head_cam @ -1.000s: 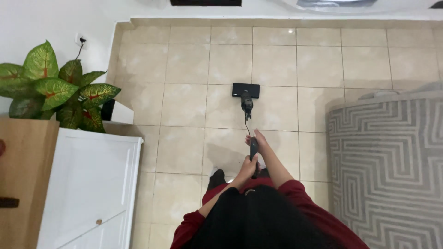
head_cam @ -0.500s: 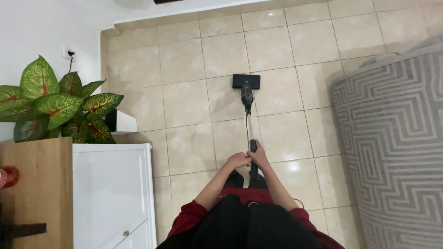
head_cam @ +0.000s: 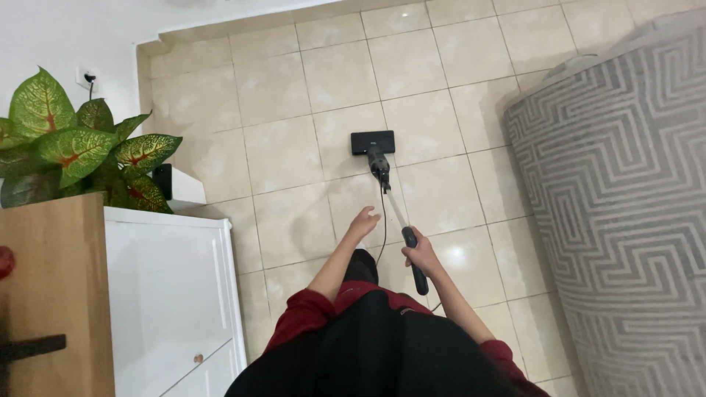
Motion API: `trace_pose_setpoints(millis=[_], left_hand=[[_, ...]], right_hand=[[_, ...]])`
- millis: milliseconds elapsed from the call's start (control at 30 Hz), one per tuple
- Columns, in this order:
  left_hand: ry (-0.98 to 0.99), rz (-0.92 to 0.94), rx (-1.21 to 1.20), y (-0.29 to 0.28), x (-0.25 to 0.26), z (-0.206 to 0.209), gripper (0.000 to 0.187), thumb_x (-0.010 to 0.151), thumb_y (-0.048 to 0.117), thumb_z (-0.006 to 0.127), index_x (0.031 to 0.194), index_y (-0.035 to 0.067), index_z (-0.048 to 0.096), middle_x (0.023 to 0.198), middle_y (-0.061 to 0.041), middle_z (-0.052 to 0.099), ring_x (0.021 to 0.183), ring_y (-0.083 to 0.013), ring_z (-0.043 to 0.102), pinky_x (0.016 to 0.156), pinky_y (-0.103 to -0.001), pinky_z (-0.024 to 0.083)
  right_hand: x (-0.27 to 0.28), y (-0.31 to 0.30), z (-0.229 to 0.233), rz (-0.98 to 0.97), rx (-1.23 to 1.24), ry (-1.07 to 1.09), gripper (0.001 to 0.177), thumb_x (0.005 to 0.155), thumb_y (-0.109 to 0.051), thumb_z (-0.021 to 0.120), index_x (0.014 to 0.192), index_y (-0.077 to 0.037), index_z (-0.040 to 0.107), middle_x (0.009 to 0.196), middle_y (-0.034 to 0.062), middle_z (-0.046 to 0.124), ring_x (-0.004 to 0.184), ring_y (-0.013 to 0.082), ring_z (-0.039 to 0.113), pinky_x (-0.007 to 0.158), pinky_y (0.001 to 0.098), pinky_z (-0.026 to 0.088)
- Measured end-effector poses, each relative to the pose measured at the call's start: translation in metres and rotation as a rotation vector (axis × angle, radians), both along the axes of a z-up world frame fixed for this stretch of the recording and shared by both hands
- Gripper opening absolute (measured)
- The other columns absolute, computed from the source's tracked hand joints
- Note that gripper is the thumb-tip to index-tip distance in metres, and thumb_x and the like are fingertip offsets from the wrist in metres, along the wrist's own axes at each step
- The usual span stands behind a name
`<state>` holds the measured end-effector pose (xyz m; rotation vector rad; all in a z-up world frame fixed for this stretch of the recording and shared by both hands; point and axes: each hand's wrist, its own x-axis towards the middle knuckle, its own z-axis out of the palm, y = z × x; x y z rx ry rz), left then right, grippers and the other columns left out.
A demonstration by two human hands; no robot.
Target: Vacuum the floor of a hotel room using a stick vacuum.
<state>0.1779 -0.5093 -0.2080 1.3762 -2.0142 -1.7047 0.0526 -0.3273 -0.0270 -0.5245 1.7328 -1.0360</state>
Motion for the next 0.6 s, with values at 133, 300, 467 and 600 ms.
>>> trace_pose_setpoints(millis=[133, 300, 467, 600], left_hand=[[-0.039, 0.09, 0.61, 0.081, -0.016, -0.012, 0.084, 0.096, 0.052, 0.059, 0.163, 0.025, 0.015, 0.154, -0.01, 0.05, 0.117, -0.0328, 0.065, 0.085, -0.053, 0.055], [0.254, 0.548, 1.015, 0.213, -0.008, -0.028, 0.089, 0.104, 0.039, 0.051, 0.156, 0.028, -0.02, 0.138, -0.024, 0.05, 0.081, -0.0364, 0.067, 0.062, -0.047, 0.058], [0.411, 0.611, 0.939, 0.295, 0.023, -0.044, 0.078, 0.107, 0.029, 0.047, 0.158, 0.02, -0.01, 0.113, -0.027, 0.067, 0.056, -0.022, 0.056, 0.047, -0.035, 0.052], [0.363, 0.737, 0.846, 0.282, 0.037, -0.044, 0.06, 0.103, 0.017, 0.046, 0.153, 0.022, 0.013, 0.089, -0.014, 0.06, 0.049, -0.0167, 0.048, 0.043, -0.036, 0.046]], right_hand=[[0.031, 0.075, 0.005, 0.041, 0.033, -0.003, 0.083, 0.076, 0.001, 0.063, 0.154, 0.001, 0.033, 0.071, 0.0105, 0.064, 0.046, 0.0192, 0.062, 0.047, 0.0328, 0.052], [0.067, 0.173, 0.025, 0.128, 0.111, -0.047, 0.085, 0.073, 0.0, 0.063, 0.155, -0.006, 0.04, 0.068, 0.0109, 0.06, 0.046, 0.0183, 0.061, 0.047, 0.0328, 0.052], [0.109, 0.231, 0.032, 0.193, 0.179, -0.014, 0.085, 0.074, -0.003, 0.066, 0.155, -0.008, 0.04, 0.073, 0.0084, 0.064, 0.048, 0.0178, 0.064, 0.049, 0.033, 0.055], [0.138, 0.22, 0.026, 0.257, 0.189, 0.118, 0.082, 0.082, -0.015, 0.073, 0.157, -0.012, 0.038, 0.079, 0.0181, 0.07, 0.057, 0.0235, 0.072, 0.056, 0.0333, 0.058]])
